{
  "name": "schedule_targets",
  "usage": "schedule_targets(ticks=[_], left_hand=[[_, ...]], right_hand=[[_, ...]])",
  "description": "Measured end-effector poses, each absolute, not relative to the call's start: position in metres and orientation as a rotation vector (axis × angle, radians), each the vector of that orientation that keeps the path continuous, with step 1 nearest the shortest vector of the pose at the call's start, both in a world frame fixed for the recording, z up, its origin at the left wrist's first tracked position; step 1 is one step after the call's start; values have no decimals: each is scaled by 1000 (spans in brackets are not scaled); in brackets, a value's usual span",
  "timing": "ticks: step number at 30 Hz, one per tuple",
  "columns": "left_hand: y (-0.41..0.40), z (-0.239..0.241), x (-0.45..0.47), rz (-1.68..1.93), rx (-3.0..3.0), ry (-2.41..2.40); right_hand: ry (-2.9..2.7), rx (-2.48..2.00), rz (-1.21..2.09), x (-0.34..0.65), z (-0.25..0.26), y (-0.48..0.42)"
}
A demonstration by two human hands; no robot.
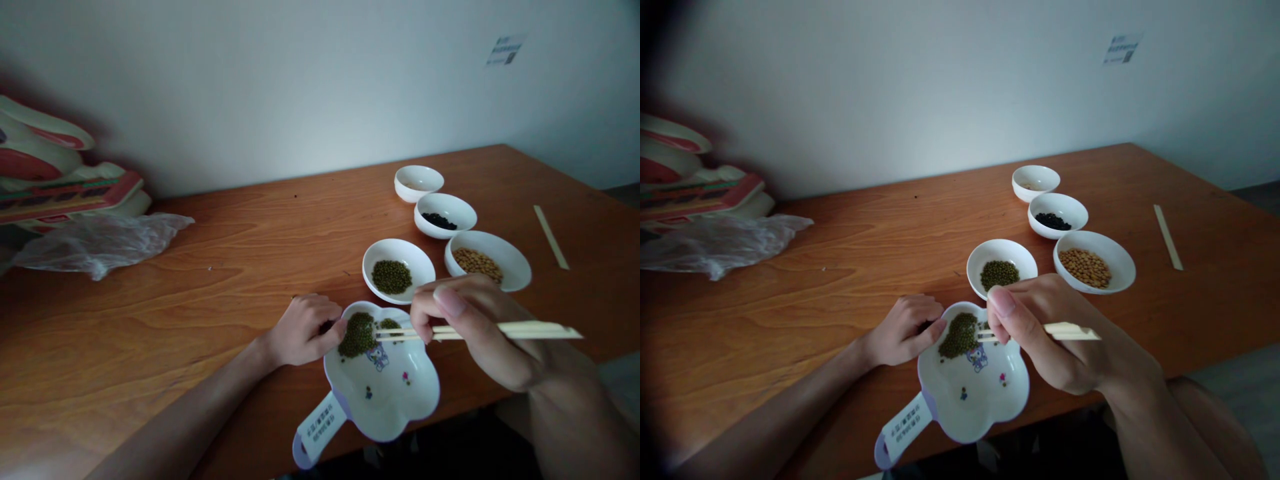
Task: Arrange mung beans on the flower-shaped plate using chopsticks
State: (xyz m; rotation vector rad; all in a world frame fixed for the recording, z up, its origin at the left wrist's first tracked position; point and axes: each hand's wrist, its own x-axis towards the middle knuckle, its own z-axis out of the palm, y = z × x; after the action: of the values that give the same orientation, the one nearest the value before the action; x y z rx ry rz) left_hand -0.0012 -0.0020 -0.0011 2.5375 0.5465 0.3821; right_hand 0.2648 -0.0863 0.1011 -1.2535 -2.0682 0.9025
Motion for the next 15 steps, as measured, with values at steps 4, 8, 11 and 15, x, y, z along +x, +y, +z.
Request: schedule_targets(ticks=[4, 8, 11, 15], left_hand=[[-2, -1, -2, 361, 2540, 553], [-2, -2, -2, 357, 2543, 557], [-2, -2, -1, 368, 2547, 551], [-2, -2, -1, 374, 2552, 553]], right_hand=[[-2060, -1260, 895, 265, 100, -86], [-2062, -1194, 883, 267, 96, -85], [-2026, -1198, 882, 267, 96, -85], [-1940, -1239, 870, 271, 106, -90]])
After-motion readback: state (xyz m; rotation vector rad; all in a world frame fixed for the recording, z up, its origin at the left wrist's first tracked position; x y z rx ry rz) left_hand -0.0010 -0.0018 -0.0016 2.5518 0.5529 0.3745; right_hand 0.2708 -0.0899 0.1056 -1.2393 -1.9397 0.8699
